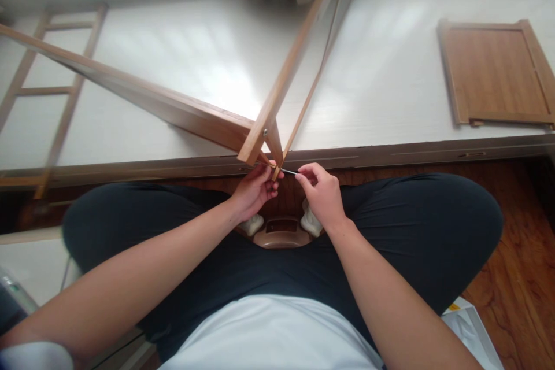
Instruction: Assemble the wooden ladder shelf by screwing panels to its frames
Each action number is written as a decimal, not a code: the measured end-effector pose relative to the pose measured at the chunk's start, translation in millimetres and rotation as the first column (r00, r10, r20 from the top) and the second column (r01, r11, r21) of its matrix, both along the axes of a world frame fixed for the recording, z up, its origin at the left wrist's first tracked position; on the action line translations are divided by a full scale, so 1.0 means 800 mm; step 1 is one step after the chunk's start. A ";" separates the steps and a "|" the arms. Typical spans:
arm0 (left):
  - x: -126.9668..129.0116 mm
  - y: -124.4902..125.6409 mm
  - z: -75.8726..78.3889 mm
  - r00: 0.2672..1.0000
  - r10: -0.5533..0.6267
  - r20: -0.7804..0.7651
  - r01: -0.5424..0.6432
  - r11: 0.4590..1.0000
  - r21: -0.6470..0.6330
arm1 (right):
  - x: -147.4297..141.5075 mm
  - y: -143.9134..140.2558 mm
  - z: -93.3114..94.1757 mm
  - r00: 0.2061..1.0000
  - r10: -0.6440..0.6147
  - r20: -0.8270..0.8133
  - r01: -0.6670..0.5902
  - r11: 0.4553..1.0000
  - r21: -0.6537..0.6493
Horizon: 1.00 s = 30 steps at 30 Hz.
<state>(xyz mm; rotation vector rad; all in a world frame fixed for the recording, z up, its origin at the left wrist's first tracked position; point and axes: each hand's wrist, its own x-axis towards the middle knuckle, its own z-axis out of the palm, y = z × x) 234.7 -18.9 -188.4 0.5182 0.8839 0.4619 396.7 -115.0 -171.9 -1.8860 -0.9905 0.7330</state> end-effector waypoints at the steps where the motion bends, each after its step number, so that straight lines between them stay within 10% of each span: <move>1: 0.000 0.000 0.000 1.000 0.000 -0.001 0.000 1.000 -0.001 | 0.000 0.000 0.001 1.000 0.001 -0.001 -0.001 1.000 -0.003; 30: -0.001 0.000 -0.002 1.000 -0.011 -0.005 0.011 1.000 0.011 | -0.001 0.000 -0.006 0.978 -0.010 -0.206 0.008 1.000 -0.012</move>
